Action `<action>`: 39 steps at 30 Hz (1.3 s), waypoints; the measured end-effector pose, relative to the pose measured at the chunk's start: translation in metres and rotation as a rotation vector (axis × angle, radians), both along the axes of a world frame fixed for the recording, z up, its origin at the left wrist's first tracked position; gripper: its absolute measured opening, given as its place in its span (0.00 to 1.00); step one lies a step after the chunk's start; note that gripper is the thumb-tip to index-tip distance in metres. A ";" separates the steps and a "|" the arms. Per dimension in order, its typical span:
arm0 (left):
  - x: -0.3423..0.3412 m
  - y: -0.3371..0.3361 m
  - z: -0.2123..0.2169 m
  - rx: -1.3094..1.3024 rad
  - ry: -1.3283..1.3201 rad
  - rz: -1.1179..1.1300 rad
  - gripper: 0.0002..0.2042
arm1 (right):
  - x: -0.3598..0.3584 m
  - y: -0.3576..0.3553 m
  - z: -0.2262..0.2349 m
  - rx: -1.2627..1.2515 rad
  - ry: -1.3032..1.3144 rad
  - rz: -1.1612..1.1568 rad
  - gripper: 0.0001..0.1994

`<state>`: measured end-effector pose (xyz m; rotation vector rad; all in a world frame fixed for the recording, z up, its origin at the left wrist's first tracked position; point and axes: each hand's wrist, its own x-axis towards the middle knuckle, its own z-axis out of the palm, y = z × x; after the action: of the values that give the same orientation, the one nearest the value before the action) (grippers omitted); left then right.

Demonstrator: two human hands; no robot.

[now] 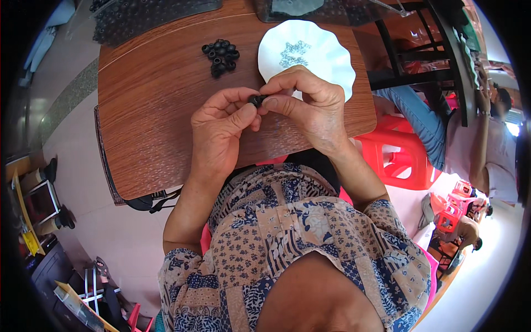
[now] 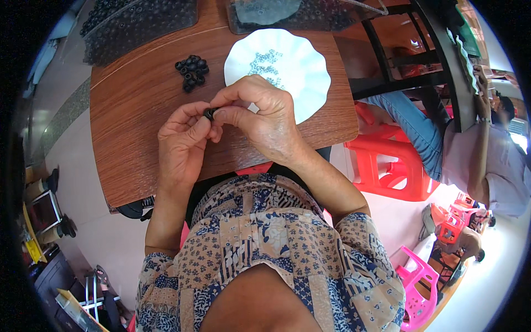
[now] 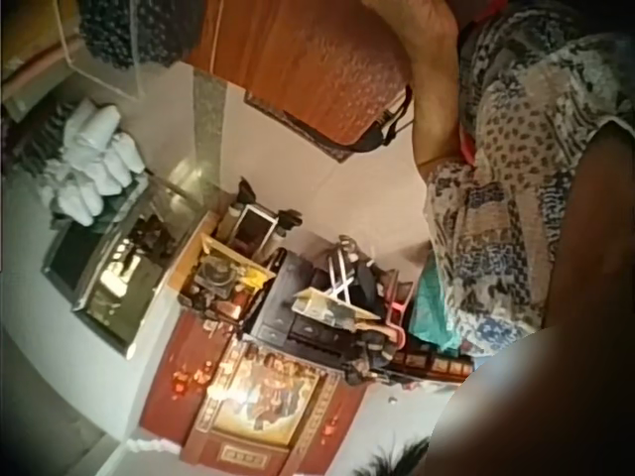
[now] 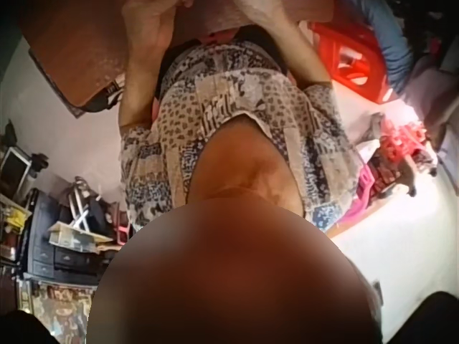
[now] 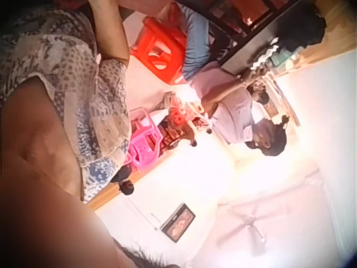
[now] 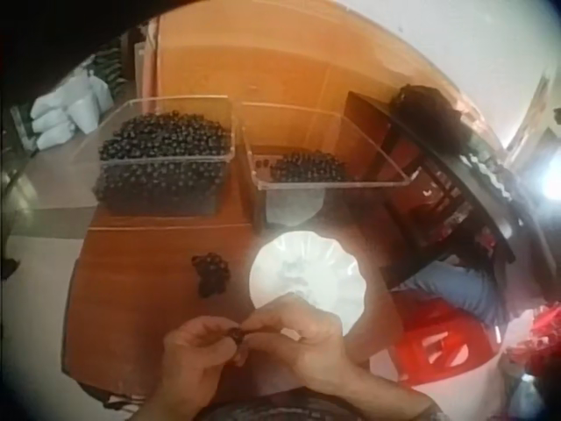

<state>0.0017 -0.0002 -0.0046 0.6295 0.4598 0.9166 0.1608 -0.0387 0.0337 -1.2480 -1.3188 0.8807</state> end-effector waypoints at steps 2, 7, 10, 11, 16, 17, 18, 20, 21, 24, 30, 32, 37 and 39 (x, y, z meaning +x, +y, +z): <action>0.001 -0.001 0.000 0.004 0.016 0.009 0.10 | 0.001 -0.001 0.000 0.028 -0.079 0.001 0.10; 0.003 -0.004 -0.002 0.062 0.092 0.048 0.10 | 0.001 -0.004 0.003 0.027 -0.159 -0.030 0.10; 0.004 -0.005 -0.001 0.037 0.106 0.069 0.10 | 0.001 -0.004 0.001 0.049 -0.177 -0.035 0.10; 0.004 -0.005 -0.001 0.048 0.117 0.068 0.10 | 0.001 -0.004 0.001 0.048 -0.178 -0.034 0.10; 0.004 -0.006 -0.002 0.046 0.123 0.063 0.09 | 0.002 -0.006 -0.002 0.114 -0.246 -0.035 0.10; 0.004 -0.007 -0.002 0.051 0.131 0.064 0.10 | 0.002 -0.007 -0.002 0.114 -0.246 -0.034 0.10; 0.005 -0.008 -0.002 0.056 0.139 0.064 0.10 | 0.000 -0.008 0.000 0.133 -0.283 -0.047 0.10; 0.006 -0.009 -0.002 0.045 0.126 0.059 0.10 | -0.001 -0.011 0.001 0.151 -0.321 -0.062 0.10; 0.007 -0.010 -0.002 0.034 0.113 0.054 0.10 | -0.001 -0.012 0.000 0.165 -0.337 -0.073 0.10; 0.008 -0.012 0.002 0.032 0.147 0.039 0.10 | 0.000 -0.015 -0.002 0.178 -0.359 -0.089 0.10; 0.013 -0.013 0.002 0.014 0.126 0.021 0.09 | -0.002 -0.019 -0.004 0.137 -0.225 -0.138 0.11; 0.015 -0.012 0.002 0.010 0.114 0.022 0.09 | -0.001 -0.020 -0.005 0.105 -0.222 -0.159 0.11; 0.017 -0.013 0.003 0.010 0.149 0.000 0.10 | 0.000 -0.021 -0.003 0.216 -0.419 -0.173 0.12; 0.018 -0.012 0.000 -0.061 0.067 0.015 0.08 | -0.003 -0.023 -0.004 0.228 -0.445 -0.193 0.14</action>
<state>0.0197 -0.0118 -0.0044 0.6035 0.5512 0.8946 0.1575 -0.0616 0.0296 -1.4080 -1.5619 0.3118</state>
